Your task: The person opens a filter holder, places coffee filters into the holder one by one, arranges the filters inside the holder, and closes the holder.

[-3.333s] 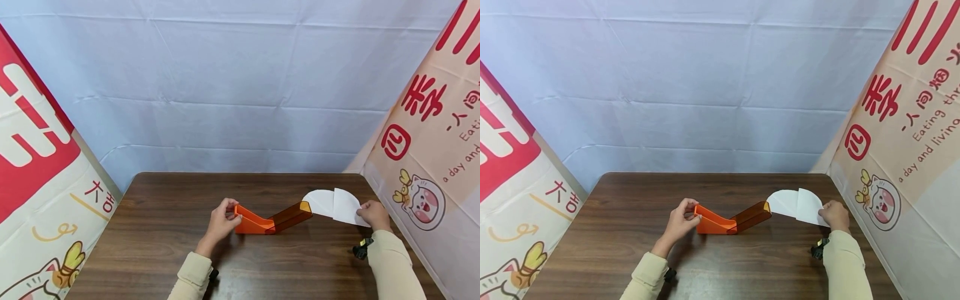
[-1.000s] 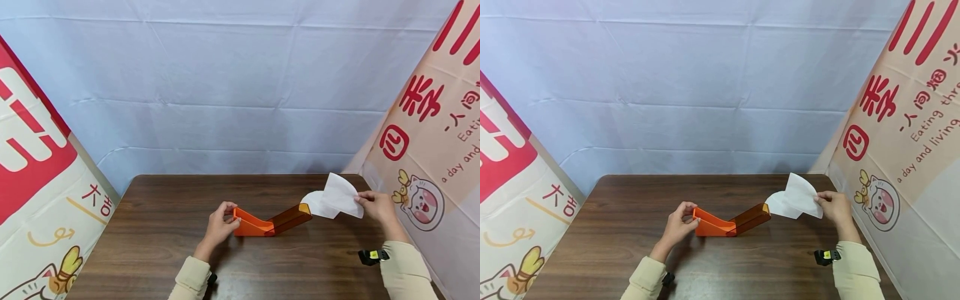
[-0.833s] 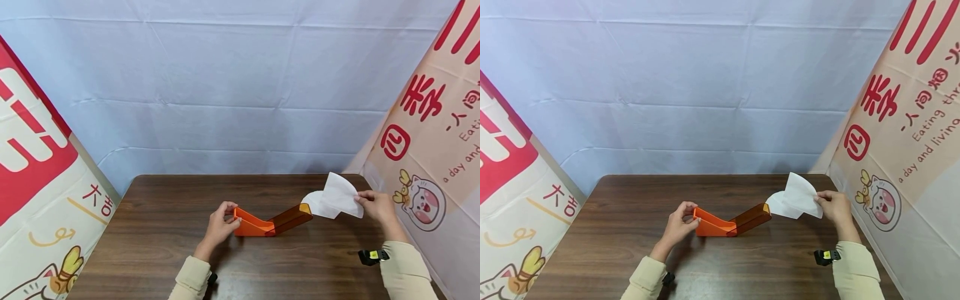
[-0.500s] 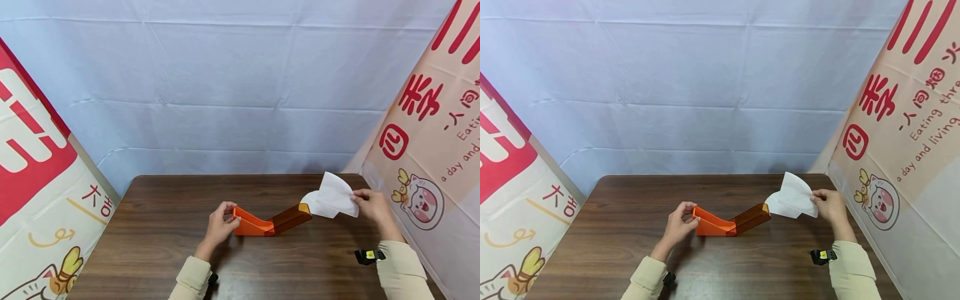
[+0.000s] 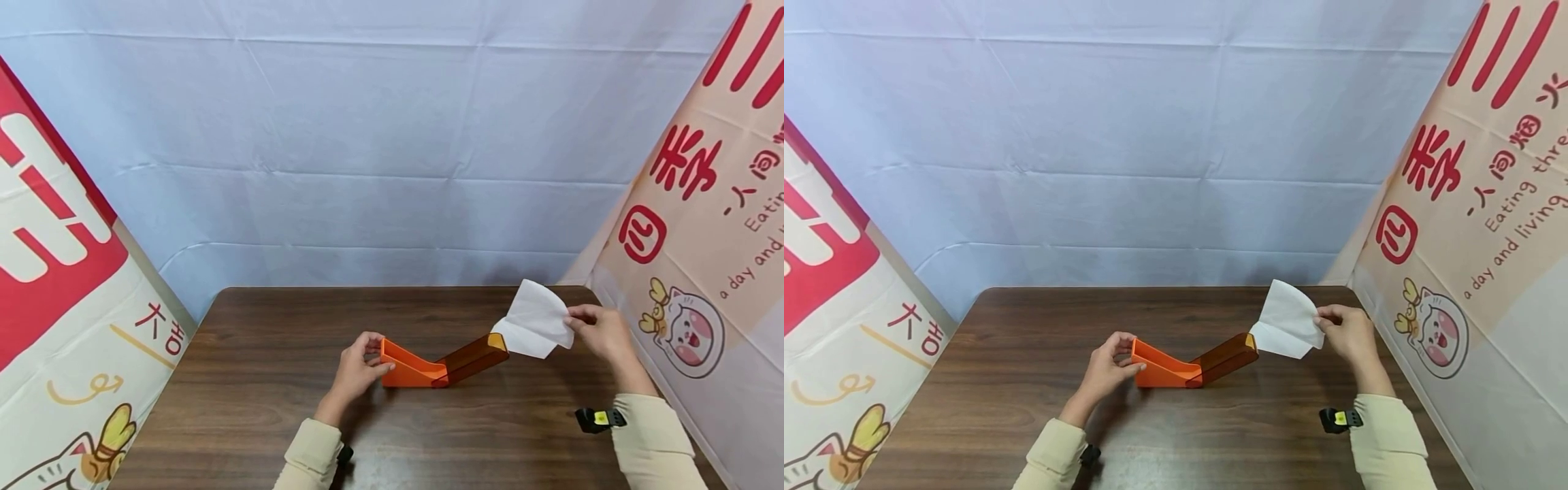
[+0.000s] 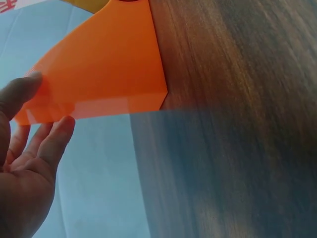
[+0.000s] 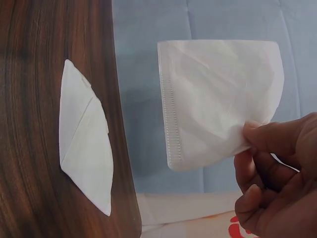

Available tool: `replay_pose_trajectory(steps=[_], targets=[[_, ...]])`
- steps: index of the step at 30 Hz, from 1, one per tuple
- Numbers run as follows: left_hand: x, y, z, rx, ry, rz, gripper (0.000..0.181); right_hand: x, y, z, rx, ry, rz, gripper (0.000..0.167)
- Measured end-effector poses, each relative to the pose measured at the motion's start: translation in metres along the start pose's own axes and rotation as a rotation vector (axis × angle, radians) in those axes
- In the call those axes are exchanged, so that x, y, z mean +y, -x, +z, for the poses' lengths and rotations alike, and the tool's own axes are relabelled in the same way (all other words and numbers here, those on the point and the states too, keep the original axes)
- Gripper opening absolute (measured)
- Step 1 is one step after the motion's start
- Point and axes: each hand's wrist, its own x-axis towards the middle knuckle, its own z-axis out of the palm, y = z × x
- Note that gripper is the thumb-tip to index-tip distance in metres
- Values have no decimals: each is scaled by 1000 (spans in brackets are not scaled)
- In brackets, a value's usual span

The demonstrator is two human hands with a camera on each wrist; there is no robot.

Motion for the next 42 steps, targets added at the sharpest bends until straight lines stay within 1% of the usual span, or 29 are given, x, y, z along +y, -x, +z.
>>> replay_pose_trajectory(steps=[4, 11, 17, 24, 32, 42], targets=[[-6, 0, 0, -12, -48, -27, 40, -5, -1, 2, 30, -4, -55, 12], [-6, 0, -2, -37, -127, -53, 38, -16, -3, 6, 61, -27, -102, 12], [-7, 0, -2, -40, -133, -57, 38, -26, -3, 10, 81, -39, -124, 11], [-7, -1, -2, -41, -140, -53, 38, -35, -3, 14, 60, -51, -133, 12], [-6, -3, -3, -43, -146, -64, 38, -43, -4, 19, 73, -70, -138, 9], [-8, -3, -4, -36, -158, -62, 39, -55, -1, 26, 40, -122, -141, 9]])
